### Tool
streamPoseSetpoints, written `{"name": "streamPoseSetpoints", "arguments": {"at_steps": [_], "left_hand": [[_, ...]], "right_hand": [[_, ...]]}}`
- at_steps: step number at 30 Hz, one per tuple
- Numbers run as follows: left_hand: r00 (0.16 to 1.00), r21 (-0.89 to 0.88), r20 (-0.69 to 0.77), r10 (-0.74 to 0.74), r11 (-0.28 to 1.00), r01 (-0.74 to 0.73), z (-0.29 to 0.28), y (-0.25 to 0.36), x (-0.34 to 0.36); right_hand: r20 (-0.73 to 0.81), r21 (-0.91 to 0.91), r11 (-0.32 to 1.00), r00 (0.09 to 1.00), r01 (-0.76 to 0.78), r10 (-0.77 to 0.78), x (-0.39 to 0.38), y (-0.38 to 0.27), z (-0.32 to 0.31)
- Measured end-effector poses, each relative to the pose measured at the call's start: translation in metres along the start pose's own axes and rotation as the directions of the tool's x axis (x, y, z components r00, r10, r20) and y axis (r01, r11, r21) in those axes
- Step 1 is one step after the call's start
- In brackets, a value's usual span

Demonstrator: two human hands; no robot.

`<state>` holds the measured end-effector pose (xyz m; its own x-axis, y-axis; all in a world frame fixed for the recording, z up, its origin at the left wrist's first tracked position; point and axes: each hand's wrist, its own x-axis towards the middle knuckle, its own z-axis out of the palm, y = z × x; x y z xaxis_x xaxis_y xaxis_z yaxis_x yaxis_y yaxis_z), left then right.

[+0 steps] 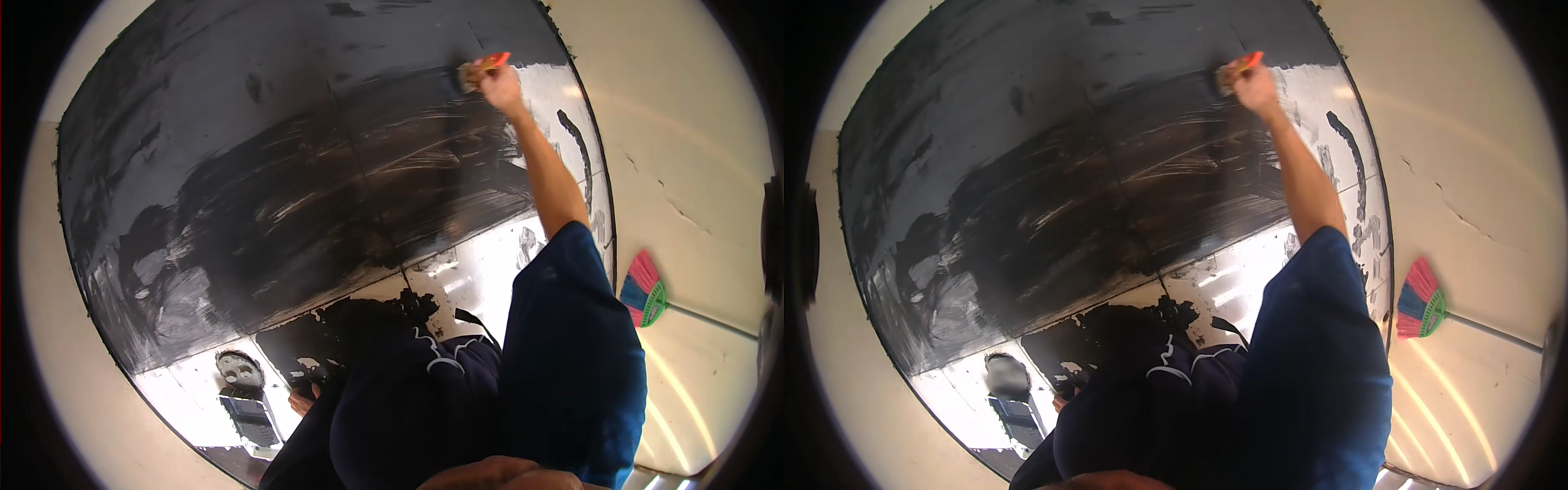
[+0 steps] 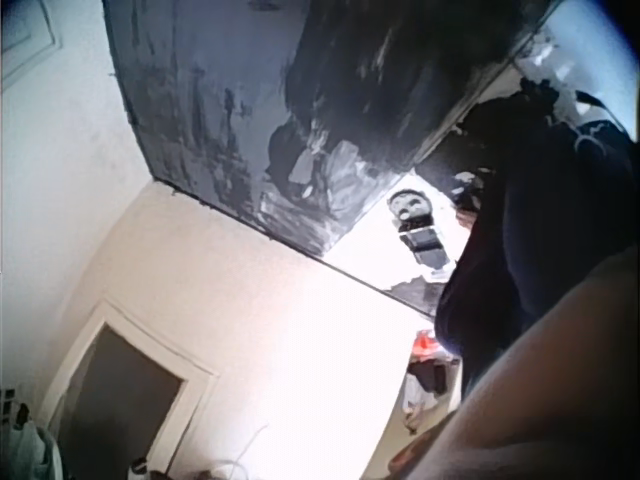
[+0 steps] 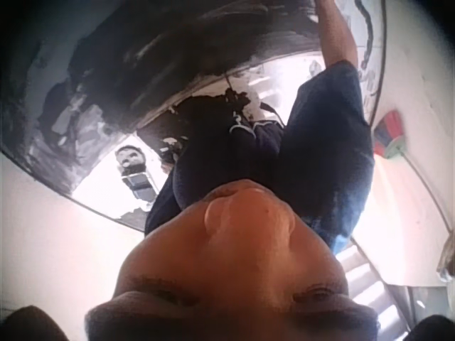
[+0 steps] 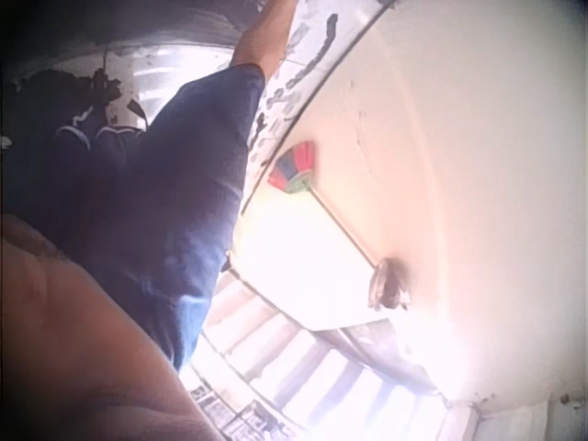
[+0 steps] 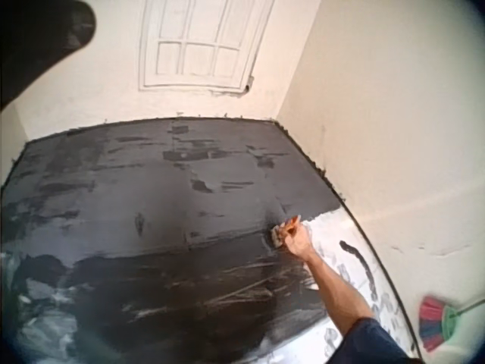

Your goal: The person scrapes paint off their hand, dips a paintbrush into a paint tray, and paints the tiled floor using the paintbrush.

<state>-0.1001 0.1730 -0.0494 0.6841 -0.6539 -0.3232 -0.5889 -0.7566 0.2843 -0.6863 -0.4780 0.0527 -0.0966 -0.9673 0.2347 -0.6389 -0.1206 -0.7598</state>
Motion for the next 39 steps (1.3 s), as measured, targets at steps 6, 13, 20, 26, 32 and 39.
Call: {"name": "streamPoseSetpoints", "arguments": {"at_steps": [6,13,20,26,32,39], "left_hand": [[0.999,0.010,0.034,-0.005,1.000,0.004,-0.002,0.002,0.002],[0.998,0.022,0.069,0.010,1.000,-0.011,-0.008,0.000,0.001],[0.991,0.033,0.125,0.044,0.998,-0.049,-0.020,0.002,0.004],[0.993,0.038,0.110,-0.033,0.999,0.029,-0.018,-0.001,0.004],[0.998,0.064,0.058,0.022,0.998,-0.026,-0.008,-0.003,0.007],[0.998,0.028,0.054,0.044,0.999,-0.045,-0.004,-0.013,0.008]], "right_hand": [[-0.024,-0.776,0.621,0.990,-0.106,0.140,-0.033,0.016,-0.047],[0.280,-0.143,0.984,0.958,0.104,-0.060,-0.159,-0.149,0.083],[0.511,0.574,0.717,0.857,-0.395,0.063,-0.233,-0.139,0.123],[-0.157,0.251,0.958,0.970,-0.142,0.185,-0.184,-0.001,-0.074],[-0.161,-0.618,0.752,0.973,-0.230,0.165,-0.193,-0.001,-0.077],[0.124,0.253,0.962,0.982,0.105,-0.140,-0.209,-0.184,0.129]]}}
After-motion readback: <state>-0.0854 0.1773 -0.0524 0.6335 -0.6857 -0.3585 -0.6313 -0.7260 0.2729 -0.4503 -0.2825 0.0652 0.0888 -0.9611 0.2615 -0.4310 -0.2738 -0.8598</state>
